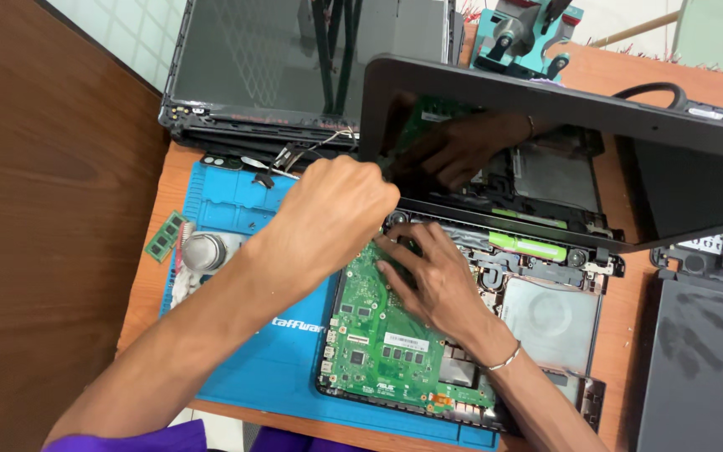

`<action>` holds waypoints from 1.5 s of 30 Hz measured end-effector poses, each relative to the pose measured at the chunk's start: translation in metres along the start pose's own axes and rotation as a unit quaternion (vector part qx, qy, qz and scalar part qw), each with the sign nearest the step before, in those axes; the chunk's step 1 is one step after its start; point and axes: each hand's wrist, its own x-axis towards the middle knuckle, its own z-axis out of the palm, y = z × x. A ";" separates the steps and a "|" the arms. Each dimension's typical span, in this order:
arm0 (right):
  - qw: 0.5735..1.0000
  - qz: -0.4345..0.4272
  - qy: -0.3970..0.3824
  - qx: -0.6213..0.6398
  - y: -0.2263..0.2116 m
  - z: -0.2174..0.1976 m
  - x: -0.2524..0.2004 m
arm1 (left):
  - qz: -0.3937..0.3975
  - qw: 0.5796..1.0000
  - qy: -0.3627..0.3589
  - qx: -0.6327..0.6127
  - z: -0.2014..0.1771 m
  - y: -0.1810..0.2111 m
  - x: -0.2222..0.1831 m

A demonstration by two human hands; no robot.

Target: The person manipulates internal connectors and wires inside an open laptop by hand and using a screwdriver. They work on the motherboard, pressing down on small components and moving thin cables.

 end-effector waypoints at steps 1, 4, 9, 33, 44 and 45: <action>1.000 -0.002 0.000 0.009 0.000 -0.001 0.000 | -0.005 1.000 -0.010 0.009 0.000 0.000 0.000; 1.000 -0.004 -0.001 0.028 0.003 -0.004 0.000 | -0.021 0.998 -0.044 0.040 -0.001 0.003 0.003; 0.999 -0.014 0.005 0.032 0.003 -0.004 -0.002 | -0.052 0.988 -0.108 0.102 0.001 0.015 0.009; 1.000 -0.008 -0.012 -0.003 0.001 -0.002 -0.001 | 0.026 0.993 -0.056 0.099 0.000 -0.003 0.008; 1.000 -0.008 -0.009 -0.003 0.000 -0.004 -0.001 | -0.019 0.976 -0.134 0.170 -0.005 0.011 0.014; 1.000 0.000 -0.010 -0.001 0.001 -0.003 0.000 | -0.009 0.980 -0.121 0.158 -0.006 0.011 0.016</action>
